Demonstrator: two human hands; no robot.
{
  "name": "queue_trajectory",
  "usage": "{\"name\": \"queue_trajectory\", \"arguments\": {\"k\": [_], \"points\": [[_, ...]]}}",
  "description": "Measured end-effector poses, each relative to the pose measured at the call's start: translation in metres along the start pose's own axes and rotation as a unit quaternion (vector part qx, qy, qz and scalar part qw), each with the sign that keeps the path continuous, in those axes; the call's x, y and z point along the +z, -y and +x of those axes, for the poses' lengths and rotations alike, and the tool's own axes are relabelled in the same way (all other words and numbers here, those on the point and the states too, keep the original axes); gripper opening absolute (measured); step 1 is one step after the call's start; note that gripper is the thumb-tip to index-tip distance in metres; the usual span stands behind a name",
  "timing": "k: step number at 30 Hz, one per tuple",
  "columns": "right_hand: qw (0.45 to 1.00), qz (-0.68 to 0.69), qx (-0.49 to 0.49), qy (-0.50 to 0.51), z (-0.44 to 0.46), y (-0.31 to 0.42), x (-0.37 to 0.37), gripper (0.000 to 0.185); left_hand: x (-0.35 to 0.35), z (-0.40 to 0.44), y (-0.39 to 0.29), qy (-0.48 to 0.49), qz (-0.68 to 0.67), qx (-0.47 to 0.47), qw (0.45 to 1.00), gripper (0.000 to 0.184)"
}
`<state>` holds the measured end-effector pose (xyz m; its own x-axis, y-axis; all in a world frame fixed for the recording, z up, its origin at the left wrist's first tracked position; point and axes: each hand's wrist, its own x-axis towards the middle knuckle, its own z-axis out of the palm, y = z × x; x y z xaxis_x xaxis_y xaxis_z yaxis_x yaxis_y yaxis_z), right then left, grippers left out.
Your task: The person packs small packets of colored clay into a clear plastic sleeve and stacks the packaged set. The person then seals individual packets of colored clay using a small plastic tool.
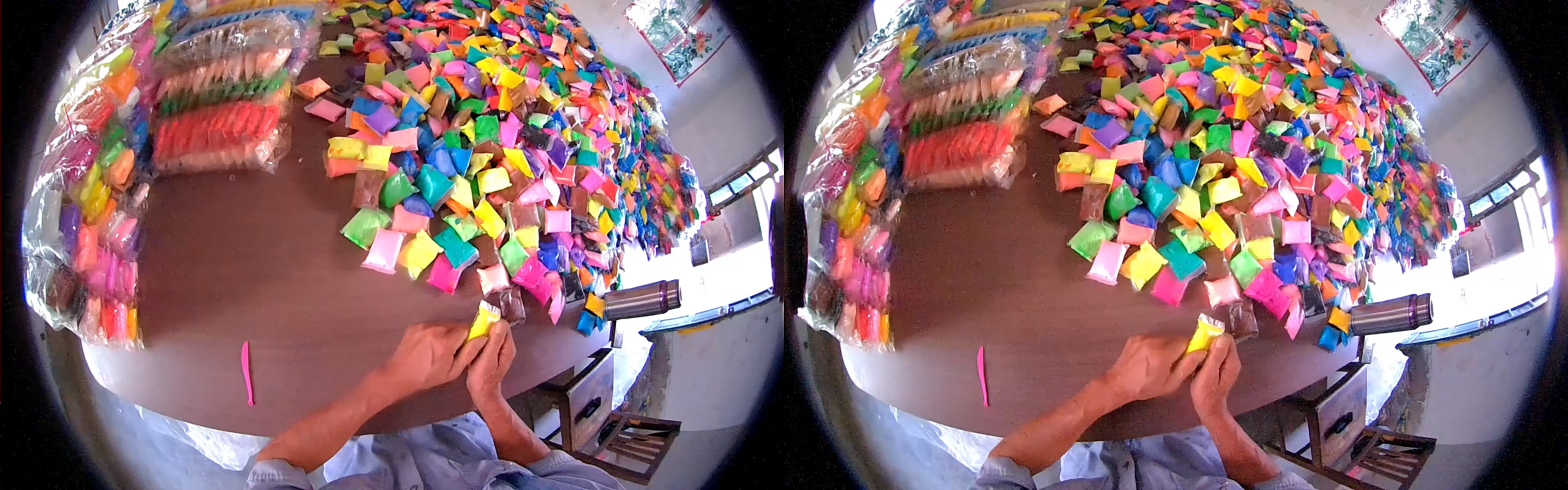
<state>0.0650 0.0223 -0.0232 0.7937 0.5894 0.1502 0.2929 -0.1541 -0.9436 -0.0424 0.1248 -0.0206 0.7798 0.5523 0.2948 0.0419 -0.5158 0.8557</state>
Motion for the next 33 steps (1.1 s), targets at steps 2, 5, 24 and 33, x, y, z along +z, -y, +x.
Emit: {"name": "queue_trajectory", "arguments": {"k": [2,5,24,33], "points": [[0.998,0.025,0.049,-0.006,-0.002,0.007,0.002,0.046,0.006,-0.001,0.007,-0.01,-0.022,0.004,1.0,0.03],[0.997,0.049,0.055,0.004,-0.003,-0.016,-0.004,0.043,0.009,-0.002,0.009,-0.01,-0.006,0.016,1.0,0.029],[0.988,0.106,0.103,0.043,-0.006,-0.01,-0.005,0.033,-0.007,0.009,0.007,-0.036,-0.106,0.001,0.994,0.023],[0.998,0.047,-0.001,0.048,-0.01,-0.024,-0.009,0.027,-0.017,0.011,-0.005,-0.017,-0.129,-0.069,0.989,0.038]]}}
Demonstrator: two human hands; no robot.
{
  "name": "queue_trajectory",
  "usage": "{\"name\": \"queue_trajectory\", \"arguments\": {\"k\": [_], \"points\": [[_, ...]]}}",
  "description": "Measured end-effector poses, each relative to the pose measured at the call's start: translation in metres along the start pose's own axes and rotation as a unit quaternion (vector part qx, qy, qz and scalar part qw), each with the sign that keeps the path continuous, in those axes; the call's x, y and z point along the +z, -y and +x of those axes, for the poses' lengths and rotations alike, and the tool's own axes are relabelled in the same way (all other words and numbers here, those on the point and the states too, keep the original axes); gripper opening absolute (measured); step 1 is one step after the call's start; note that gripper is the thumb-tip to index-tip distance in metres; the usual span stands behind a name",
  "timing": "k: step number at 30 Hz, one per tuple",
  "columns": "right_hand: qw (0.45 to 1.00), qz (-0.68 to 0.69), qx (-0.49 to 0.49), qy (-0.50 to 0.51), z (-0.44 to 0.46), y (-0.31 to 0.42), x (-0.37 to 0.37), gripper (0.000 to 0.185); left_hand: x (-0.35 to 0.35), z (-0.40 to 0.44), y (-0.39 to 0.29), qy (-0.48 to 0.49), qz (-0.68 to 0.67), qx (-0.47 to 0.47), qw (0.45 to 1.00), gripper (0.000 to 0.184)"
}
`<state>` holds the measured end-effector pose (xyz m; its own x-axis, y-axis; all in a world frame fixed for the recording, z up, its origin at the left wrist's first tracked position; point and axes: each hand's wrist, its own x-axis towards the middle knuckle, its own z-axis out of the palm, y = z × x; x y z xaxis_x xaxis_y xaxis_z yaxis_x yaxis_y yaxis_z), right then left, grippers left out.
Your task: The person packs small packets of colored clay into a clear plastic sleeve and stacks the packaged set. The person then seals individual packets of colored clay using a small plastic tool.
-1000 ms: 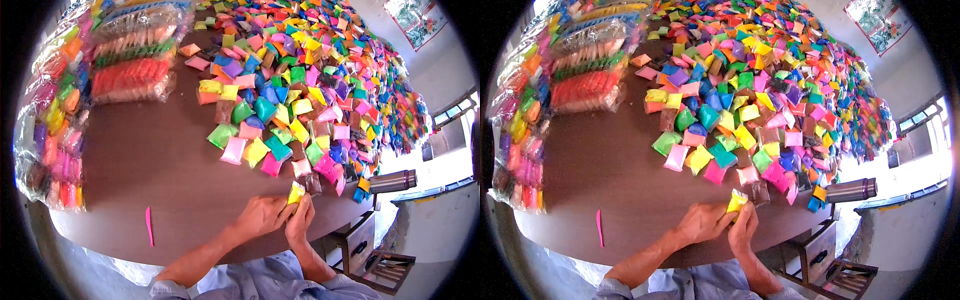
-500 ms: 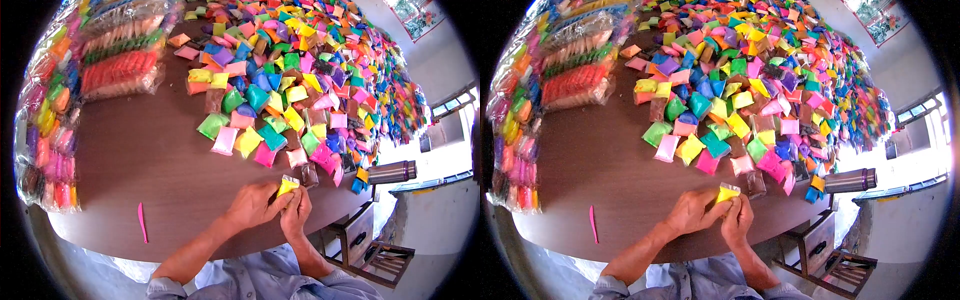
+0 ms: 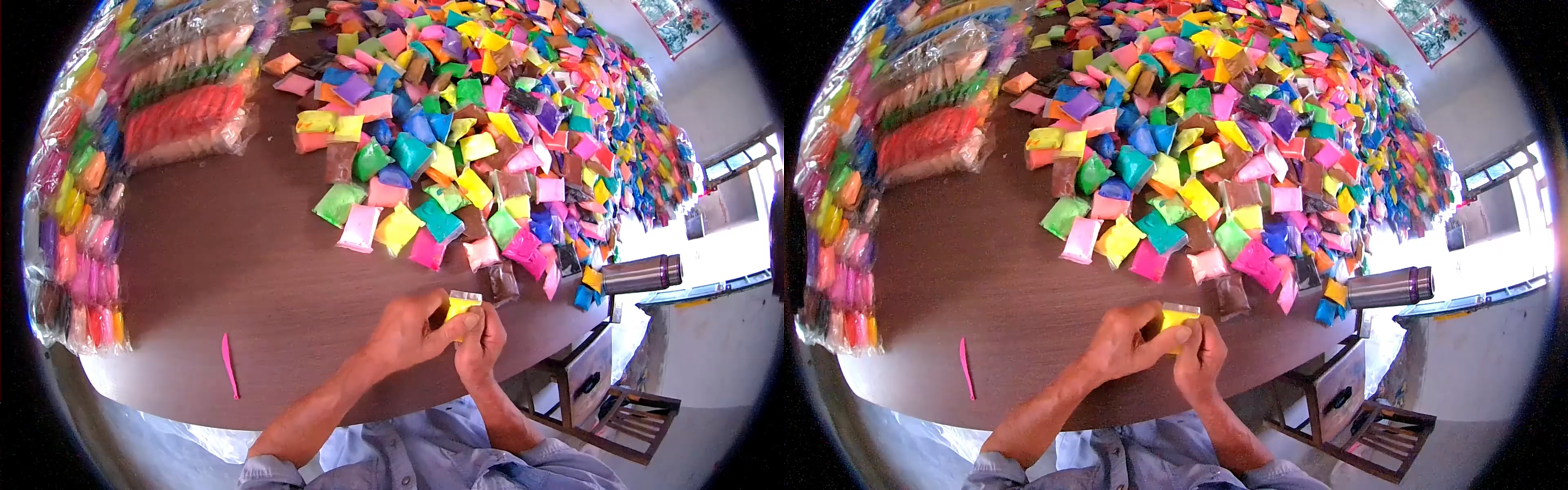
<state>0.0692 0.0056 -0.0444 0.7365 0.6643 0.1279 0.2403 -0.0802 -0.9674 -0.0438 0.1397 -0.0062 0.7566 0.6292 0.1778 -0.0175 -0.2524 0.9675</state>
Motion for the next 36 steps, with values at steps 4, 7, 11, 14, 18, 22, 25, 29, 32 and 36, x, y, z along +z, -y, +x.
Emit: {"name": "queue_trajectory", "arguments": {"k": [4,7,11,14,18,22,25,29,32,36], "points": [[0.998,-0.039,-0.042,0.009,0.002,0.009,0.002,0.028,0.003,0.0,0.008,-0.002,0.011,-0.02,1.0,0.031],[0.998,-0.054,-0.015,0.02,0.003,0.013,0.001,0.029,0.006,0.0,0.015,-0.018,0.0,0.0,1.0,0.025],[0.999,-0.025,0.011,0.016,0.006,0.02,0.006,0.031,0.004,0.001,0.019,-0.01,-0.002,0.012,1.0,0.02],[1.0,-0.01,0.009,0.002,0.007,0.02,0.007,0.032,0.004,0.001,0.013,-0.028,0.01,0.038,0.999,0.024],[0.997,-0.065,-0.034,-0.023,0.005,0.01,0.006,0.031,0.001,0.001,0.006,-0.012,0.012,0.03,0.999,0.027],[0.995,-0.088,-0.051,-0.021,0.005,0.012,0.008,0.029,0.004,0.0,0.01,-0.02,-0.013,-0.013,1.0,0.027],[0.994,-0.091,-0.059,-0.02,0.007,0.018,0.012,0.029,0.004,0.001,0.016,-0.027,0.002,0.011,1.0,0.022],[0.996,-0.082,-0.048,-0.004,0.008,0.023,0.012,0.03,0.001,0.002,0.017,-0.023,0.007,0.017,1.0,0.015],[0.998,-0.06,-0.035,-0.003,0.009,0.024,0.014,0.031,0.004,0.003,0.019,-0.041,-0.013,0.056,0.997,0.013],[0.997,-0.065,-0.035,-0.008,0.008,0.023,0.011,0.031,0.004,0.002,0.018,-0.034,-0.014,0.048,0.998,0.014]]}}
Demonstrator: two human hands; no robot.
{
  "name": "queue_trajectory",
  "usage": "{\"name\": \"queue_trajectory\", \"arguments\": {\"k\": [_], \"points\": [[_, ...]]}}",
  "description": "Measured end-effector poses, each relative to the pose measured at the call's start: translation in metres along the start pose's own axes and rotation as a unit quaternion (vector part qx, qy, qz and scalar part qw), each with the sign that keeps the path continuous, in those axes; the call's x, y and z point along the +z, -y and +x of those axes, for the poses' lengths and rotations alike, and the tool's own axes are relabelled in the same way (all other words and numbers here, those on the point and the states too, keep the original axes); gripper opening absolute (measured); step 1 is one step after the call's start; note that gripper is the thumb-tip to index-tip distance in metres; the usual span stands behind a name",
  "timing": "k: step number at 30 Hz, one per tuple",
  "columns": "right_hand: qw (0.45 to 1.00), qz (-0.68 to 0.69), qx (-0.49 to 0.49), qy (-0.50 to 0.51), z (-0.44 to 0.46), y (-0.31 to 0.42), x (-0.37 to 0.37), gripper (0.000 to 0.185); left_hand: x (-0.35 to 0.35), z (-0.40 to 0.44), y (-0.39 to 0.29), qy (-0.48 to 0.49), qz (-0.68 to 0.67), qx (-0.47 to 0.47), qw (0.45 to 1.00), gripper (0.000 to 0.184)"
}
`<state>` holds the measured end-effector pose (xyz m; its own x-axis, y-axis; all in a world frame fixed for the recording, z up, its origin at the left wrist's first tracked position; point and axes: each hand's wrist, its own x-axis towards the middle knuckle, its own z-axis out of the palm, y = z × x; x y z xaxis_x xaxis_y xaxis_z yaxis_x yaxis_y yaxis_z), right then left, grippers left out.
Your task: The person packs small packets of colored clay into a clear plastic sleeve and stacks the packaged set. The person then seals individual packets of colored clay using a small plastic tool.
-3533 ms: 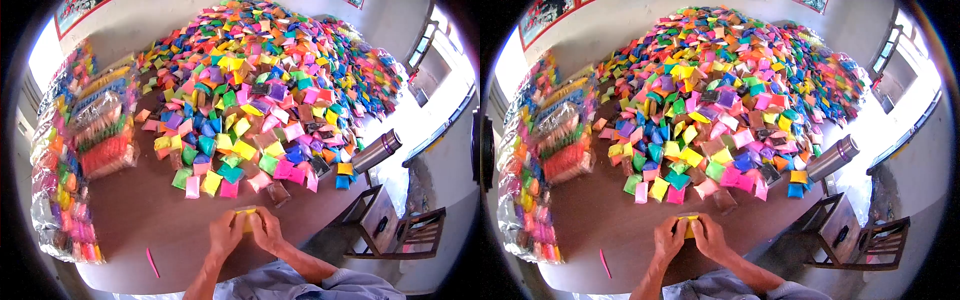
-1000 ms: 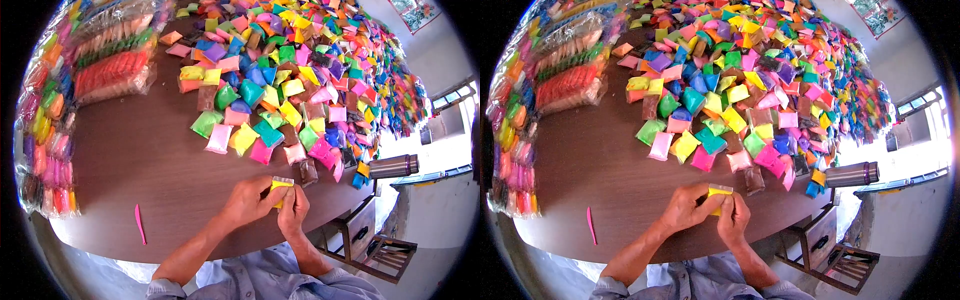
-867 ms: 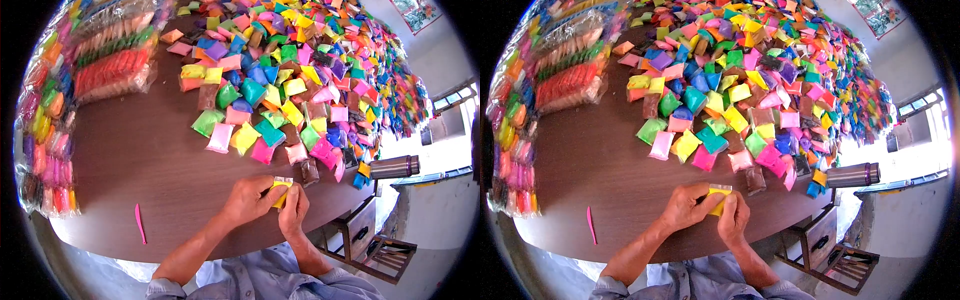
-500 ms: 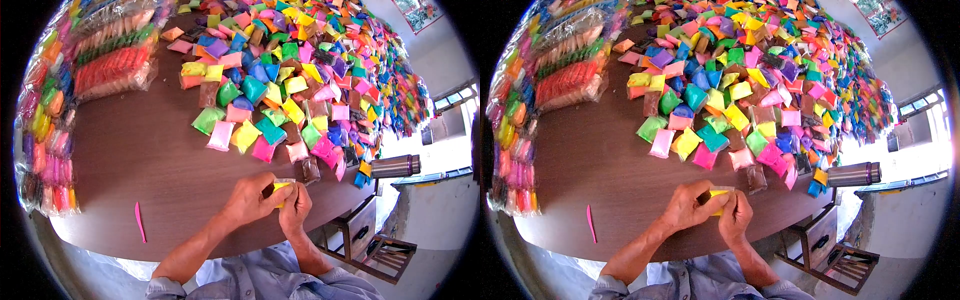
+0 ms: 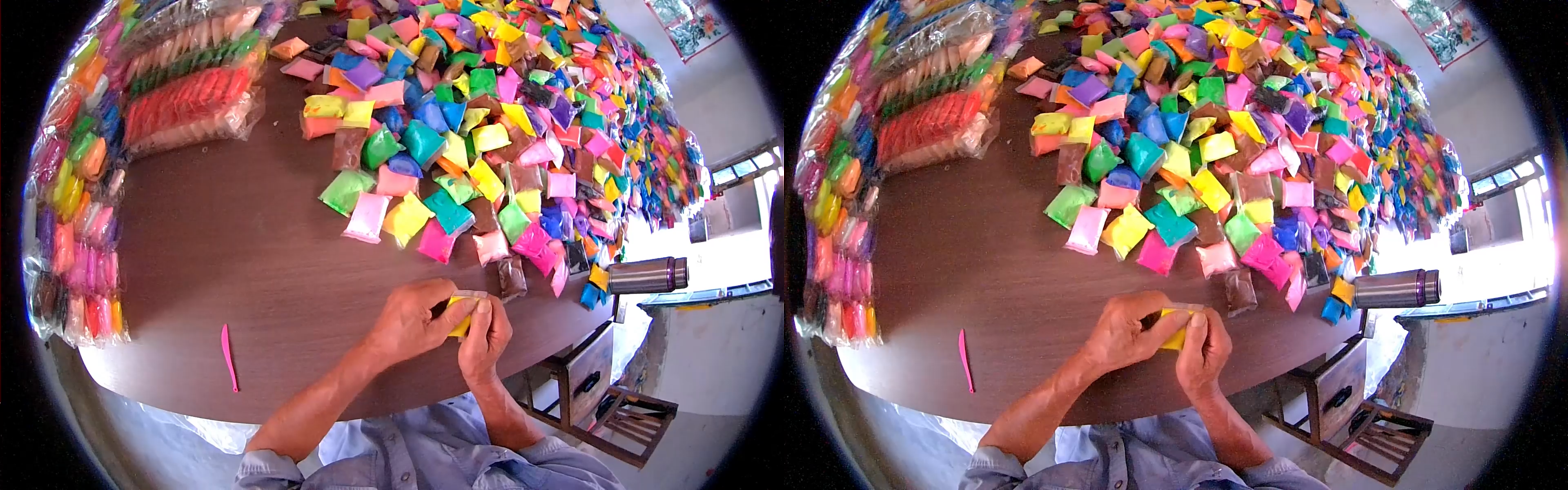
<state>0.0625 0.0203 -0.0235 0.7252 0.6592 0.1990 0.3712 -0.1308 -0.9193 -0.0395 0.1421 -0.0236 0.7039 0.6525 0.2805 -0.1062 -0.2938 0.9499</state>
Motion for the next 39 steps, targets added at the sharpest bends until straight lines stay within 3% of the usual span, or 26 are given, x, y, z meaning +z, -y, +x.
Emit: {"name": "queue_trajectory", "arguments": {"k": [2,14,24,33,34,39], "points": [[1.0,-0.003,0.009,-0.002,-0.001,-0.001,-0.001,0.031,-0.006,0.002,-0.014,0.014,-0.048,-0.083,0.995,0.016],[0.999,0.014,0.03,0.033,0.001,0.006,-0.001,0.025,-0.014,0.005,-0.004,0.059,-0.027,-0.091,0.994,0.013],[0.998,-0.027,-0.062,0.009,0.003,-0.002,0.001,0.011,-0.021,0.008,-0.006,0.099,-0.067,-0.153,0.981,0.018],[0.995,-0.063,-0.074,0.023,0.008,0.003,-0.001,0.016,-0.016,0.001,-0.002,0.057,0.044,-0.144,0.987,0.011],[0.996,-0.05,-0.071,0.023,0.009,0.004,0.0,0.017,-0.011,-0.001,0.001,0.029,0.042,-0.106,0.993,0.011],[0.995,-0.01,-0.085,0.043,0.007,-0.001,0.0,0.017,-0.009,-0.021,-0.019,-0.03,-0.001,-0.127,0.991,0.024]]}}
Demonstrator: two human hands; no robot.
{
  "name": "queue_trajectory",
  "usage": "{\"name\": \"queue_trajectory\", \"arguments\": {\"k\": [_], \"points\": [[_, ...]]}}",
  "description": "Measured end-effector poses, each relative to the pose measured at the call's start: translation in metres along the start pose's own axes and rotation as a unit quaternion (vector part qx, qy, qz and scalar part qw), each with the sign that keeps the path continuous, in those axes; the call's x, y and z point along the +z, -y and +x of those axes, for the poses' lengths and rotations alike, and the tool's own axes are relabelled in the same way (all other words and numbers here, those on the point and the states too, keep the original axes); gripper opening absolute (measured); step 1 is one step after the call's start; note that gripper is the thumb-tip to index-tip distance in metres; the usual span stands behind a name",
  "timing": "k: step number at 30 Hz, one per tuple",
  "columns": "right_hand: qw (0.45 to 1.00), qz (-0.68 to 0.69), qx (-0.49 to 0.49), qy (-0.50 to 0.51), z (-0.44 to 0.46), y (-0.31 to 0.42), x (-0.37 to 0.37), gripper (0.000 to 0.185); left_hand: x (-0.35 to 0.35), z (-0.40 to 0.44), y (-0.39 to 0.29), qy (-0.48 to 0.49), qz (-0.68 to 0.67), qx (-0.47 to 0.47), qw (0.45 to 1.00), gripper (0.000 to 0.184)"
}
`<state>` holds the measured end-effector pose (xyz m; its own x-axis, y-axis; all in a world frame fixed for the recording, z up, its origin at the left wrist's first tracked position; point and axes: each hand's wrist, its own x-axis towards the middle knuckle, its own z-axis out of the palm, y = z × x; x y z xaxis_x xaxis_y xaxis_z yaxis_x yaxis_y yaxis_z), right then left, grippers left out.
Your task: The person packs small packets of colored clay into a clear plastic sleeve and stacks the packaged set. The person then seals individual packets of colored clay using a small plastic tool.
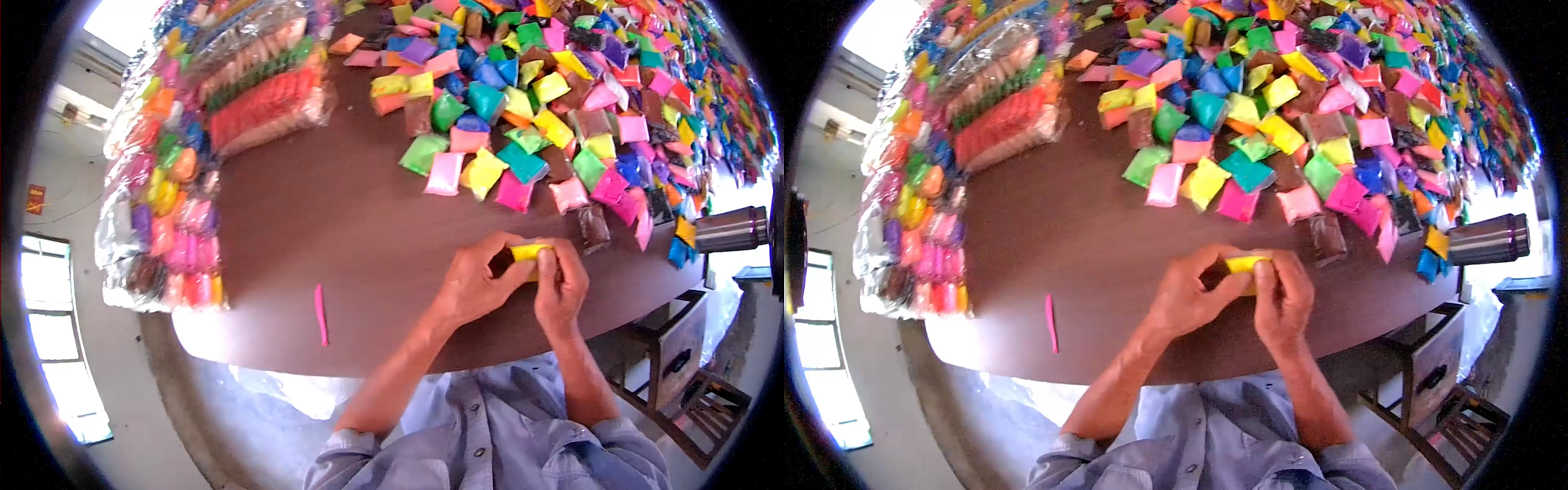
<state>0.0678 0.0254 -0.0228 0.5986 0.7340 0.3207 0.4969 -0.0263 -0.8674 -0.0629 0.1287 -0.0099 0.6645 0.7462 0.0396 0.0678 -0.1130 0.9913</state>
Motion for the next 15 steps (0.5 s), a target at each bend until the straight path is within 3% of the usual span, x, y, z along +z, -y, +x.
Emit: {"name": "queue_trajectory", "arguments": {"k": [5,7,9,15], "points": [[0.997,0.066,-0.011,0.032,-0.003,-0.002,-0.007,0.019,0.009,-0.024,0.009,0.009,0.048,-0.017,0.999,0.03],[0.997,0.062,0.009,0.037,-0.007,-0.004,-0.01,0.019,0.013,-0.031,0.006,-0.032,0.1,0.025,0.994,0.032],[0.982,0.152,0.077,0.085,-0.011,0.001,-0.013,0.019,0.014,-0.043,0.002,-0.048,0.122,0.009,0.991,0.032],[0.968,0.194,0.056,0.147,-0.038,0.008,-0.004,0.017,0.009,-0.092,-0.002,-0.088,0.169,-0.031,0.981,0.033]]}}
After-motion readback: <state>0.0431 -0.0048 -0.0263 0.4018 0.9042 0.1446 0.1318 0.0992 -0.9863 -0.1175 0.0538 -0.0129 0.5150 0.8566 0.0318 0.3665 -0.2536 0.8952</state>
